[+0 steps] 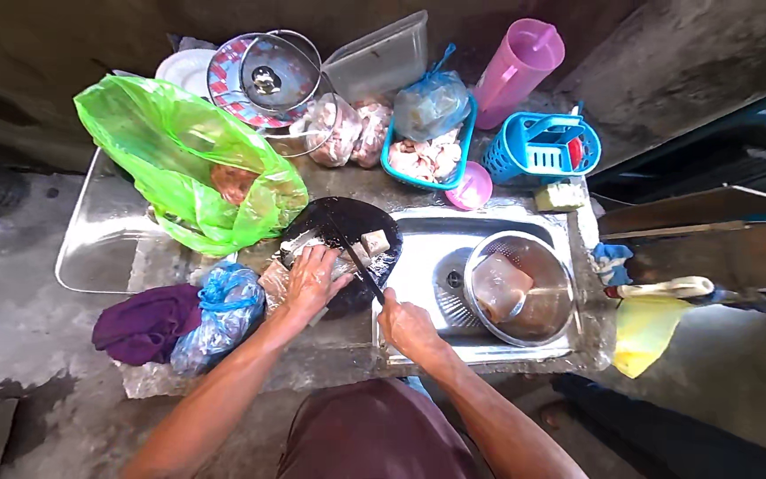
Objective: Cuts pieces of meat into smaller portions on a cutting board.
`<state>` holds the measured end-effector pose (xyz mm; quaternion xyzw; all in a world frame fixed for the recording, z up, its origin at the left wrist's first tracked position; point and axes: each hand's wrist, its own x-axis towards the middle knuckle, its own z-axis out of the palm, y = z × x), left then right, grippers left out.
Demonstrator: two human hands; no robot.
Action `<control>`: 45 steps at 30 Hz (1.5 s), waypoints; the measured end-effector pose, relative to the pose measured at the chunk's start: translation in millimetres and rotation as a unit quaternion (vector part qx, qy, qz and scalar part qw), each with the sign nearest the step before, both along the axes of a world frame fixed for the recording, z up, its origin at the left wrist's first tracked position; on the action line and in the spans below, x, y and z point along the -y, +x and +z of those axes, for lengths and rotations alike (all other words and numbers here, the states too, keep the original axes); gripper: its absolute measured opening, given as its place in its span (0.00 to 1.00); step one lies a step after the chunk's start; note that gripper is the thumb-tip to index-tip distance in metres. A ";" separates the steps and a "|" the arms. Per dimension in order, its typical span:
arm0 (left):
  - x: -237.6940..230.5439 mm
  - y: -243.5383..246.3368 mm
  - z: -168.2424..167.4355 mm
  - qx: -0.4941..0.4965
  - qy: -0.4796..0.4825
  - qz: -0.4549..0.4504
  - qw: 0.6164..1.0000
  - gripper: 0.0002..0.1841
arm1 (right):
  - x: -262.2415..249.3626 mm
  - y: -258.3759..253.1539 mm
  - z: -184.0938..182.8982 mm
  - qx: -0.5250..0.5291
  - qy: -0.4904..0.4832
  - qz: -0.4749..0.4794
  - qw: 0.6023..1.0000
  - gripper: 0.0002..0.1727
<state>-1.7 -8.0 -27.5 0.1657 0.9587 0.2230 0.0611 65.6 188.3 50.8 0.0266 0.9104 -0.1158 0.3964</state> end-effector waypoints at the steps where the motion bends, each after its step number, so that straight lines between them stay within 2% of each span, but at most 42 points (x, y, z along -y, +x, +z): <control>1: 0.6 0.0 -1.3 -0.005 0.007 -0.004 1.000 0.27 | 1.2 -1.0 -0.1 0.009 0.004 0.001 1.000 0.25; 7: 4.9 -0.6 -8.2 -0.029 0.024 -0.034 0.999 0.25 | 7.5 -11.8 -1.5 0.059 0.029 0.010 0.998 0.27; 15: 6.0 -6.9 -12.0 -0.043 0.032 -0.047 0.997 0.25 | 14.2 -31.3 -11.4 0.047 0.010 -0.002 0.999 0.28; 22: 0.3 -2.2 -5.7 -0.023 -0.008 -0.013 1.000 0.26 | -1.8 14.6 -13.5 0.038 0.001 -0.024 0.999 0.26; 25: -1.5 2.4 -4.5 -0.023 -0.016 -0.001 1.000 0.30 | -9.7 25.2 -10.9 0.027 0.003 -0.016 1.000 0.26; 27: 2.1 8.4 -2.2 -0.018 -0.016 -0.006 1.000 0.38 | -10.8 25.7 -7.9 0.007 0.009 -0.007 1.000 0.25; 30: 18.3 16.9 12.1 0.002 -0.043 0.020 0.999 0.43 | -5.3 21.9 2.0 -0.024 0.006 -0.008 1.000 0.24; 32: 30.0 22.6 18.0 0.021 -0.060 0.039 0.997 0.41 | 1.0 23.6 4.6 -0.035 -0.010 -0.002 0.999 0.25; 39: 32.0 24.0 3.0 -0.029 -0.055 0.028 0.998 0.29 | 26.9 29.4 1.3 0.008 -0.004 0.008 1.000 0.26; 45: 30.6 17.1 -8.5 -0.026 -0.002 0.006 1.000 0.25 | 41.5 20.1 -6.4 0.028 0.015 -0.001 0.999 0.27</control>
